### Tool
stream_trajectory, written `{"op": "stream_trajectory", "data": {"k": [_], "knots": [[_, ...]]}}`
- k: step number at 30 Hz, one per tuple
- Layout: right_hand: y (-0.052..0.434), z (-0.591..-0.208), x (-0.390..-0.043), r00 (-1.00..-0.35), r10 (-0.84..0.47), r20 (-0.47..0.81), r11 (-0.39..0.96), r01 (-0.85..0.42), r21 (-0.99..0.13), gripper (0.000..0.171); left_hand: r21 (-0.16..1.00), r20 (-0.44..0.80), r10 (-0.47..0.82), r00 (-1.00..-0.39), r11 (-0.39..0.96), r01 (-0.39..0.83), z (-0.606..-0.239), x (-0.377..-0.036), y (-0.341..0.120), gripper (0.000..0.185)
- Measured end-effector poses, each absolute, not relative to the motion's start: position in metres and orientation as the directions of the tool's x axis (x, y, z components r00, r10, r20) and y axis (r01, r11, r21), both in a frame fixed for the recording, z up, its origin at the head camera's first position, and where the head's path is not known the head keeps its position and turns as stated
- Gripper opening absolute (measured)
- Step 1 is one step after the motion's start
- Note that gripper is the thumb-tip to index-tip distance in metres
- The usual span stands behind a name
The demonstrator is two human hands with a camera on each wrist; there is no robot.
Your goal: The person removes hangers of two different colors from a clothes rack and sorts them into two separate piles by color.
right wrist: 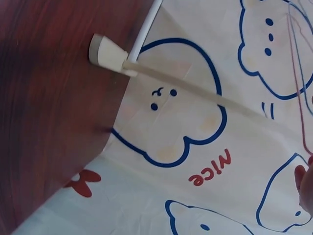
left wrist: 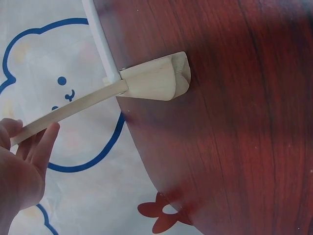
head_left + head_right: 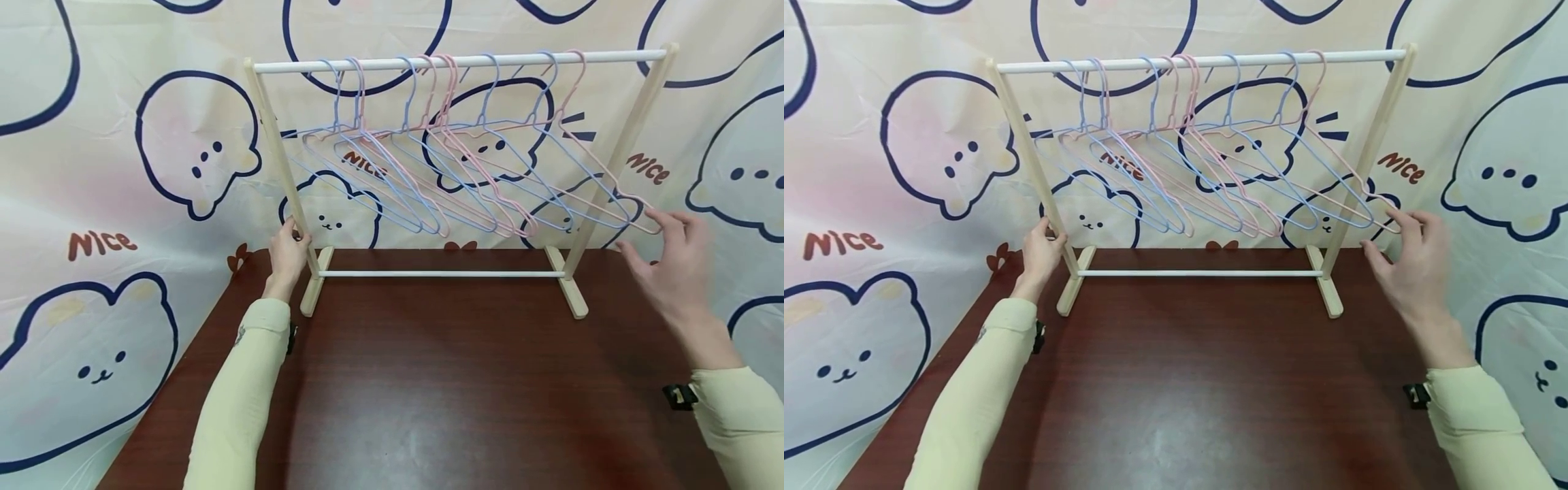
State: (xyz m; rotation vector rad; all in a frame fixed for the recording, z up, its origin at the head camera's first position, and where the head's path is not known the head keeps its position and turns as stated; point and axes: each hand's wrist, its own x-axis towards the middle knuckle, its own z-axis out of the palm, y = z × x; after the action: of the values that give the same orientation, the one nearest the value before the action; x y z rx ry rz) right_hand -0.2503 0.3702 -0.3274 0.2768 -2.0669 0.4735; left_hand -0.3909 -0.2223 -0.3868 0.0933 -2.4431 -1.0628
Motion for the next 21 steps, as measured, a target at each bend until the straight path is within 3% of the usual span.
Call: {"op": "stream_trajectory", "data": {"k": [5, 9, 14, 21], "knots": [[0.382, -0.318, -0.259, -0.568, -0.032, 0.822, 0.905, -0.365, -0.217, 0.08, 0.703, 0.398, -0.244, -0.884, 0.701, 0.123, -0.387, -0.391, -0.222, 0.036], [0.386, -0.313, -0.265, -0.658, -0.008, 0.753, 0.915, -0.309, -0.261, 0.092, 0.705, 0.397, -0.251, -0.883, 0.7, 0.118, -0.386, -0.392, -0.222, 0.036], [0.387, -0.312, -0.271, -0.756, 0.021, 0.655, 0.933, -0.221, -0.285, 0.094, 0.712, 0.387, -0.255, -0.886, 0.693, 0.111, -0.385, -0.391, -0.222, 0.039], [0.383, -0.311, -0.278, -0.731, -0.058, 0.68, 0.951, -0.247, -0.185, 0.077, 0.711, 0.382, -0.255, -0.889, 0.696, 0.106, -0.385, -0.392, -0.22, 0.04]]}}
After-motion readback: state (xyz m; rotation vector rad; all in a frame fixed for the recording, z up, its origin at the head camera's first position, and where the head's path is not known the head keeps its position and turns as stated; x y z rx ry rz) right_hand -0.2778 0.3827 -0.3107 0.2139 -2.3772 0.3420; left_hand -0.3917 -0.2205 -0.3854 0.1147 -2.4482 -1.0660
